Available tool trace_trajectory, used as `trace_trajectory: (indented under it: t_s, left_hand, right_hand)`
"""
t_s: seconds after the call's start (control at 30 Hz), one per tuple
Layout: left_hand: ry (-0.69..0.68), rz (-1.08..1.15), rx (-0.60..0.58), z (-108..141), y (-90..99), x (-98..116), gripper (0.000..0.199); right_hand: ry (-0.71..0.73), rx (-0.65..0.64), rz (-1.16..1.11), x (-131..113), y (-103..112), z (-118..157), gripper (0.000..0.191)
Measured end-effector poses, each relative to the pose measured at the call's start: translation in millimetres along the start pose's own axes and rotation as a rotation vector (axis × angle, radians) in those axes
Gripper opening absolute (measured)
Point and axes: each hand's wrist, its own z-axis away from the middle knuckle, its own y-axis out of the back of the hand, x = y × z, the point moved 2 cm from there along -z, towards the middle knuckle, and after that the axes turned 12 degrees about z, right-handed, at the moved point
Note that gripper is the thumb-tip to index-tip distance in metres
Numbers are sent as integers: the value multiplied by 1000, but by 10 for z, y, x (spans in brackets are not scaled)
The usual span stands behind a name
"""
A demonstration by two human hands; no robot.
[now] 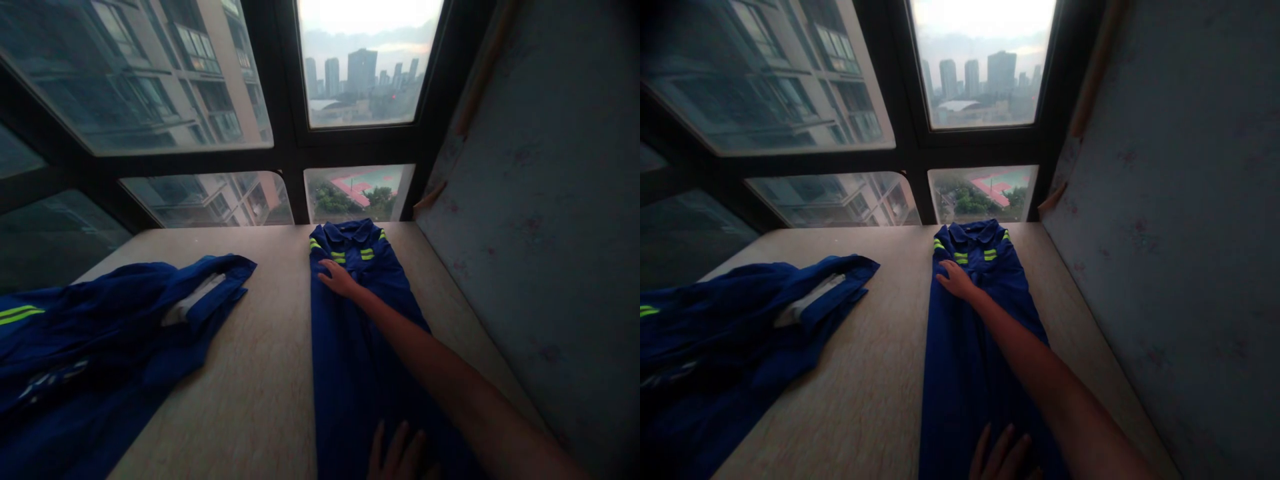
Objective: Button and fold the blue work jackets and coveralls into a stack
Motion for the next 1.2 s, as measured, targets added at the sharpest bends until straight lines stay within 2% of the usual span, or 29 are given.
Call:
trace_trajectory:
  t_s: [0.07, 0.17, 0.2, 0.23, 0.3, 0.33, 0.4, 0.5, 0.6, 0.67, 0.73, 0.8, 1.03, 1.2]
  left_hand:
    - [-60, 98, -96, -80, 111, -20, 28]
    - [-67, 334, -223, -323, 548, -62, 39]
    - [-2, 417, -267, -423, 727, -92, 48]
    - [73, 481, -303, -529, 903, -131, 47]
    - [266, 531, -304, -754, 1205, -241, 44]
    - [305, 520, -298, -871, 1312, -298, 44]
    - [310, 429, -298, -1104, 1420, -409, 45]
    - [191, 226, -386, -1390, 1345, -531, 51]
    - [67, 92, -510, -1516, 1124, -598, 56]
    - [40, 55, -562, -1515, 981, -635, 58]
    - [42, 41, -584, -1484, 884, -672, 59]
    - [43, 38, -585, -1456, 846, -698, 59]
    - [63, 52, -597, -1468, 894, -686, 58]
    - [60, 62, -537, -1456, 893, -678, 55]
  right_hand:
    - [12, 25, -37, 60, 219, 428, 46]
    - [-16, 40, -140, 187, 570, 1306, 46]
    - [-68, 53, -185, 223, 680, 1631, 46]
    - [-138, 74, -203, 245, 777, 1961, 45]
    - [-259, 98, -196, 220, 909, 2599, 43]
    - [-281, 98, -168, 166, 937, 2892, 42]
    - [-239, 104, -45, -18, 920, 3389, 40]
    - [63, 120, 214, -411, 738, 3862, 51]
    - [341, 226, 493, -753, 474, 4042, 49]
    - [400, 331, 615, -884, 322, 4057, 42]
    - [387, 395, 645, -943, 224, 4041, 34]
    - [356, 402, 632, -955, 188, 4027, 29]
    - [400, 362, 649, -925, 296, 4027, 29]
    - [346, 361, 620, -928, 233, 4009, 26]
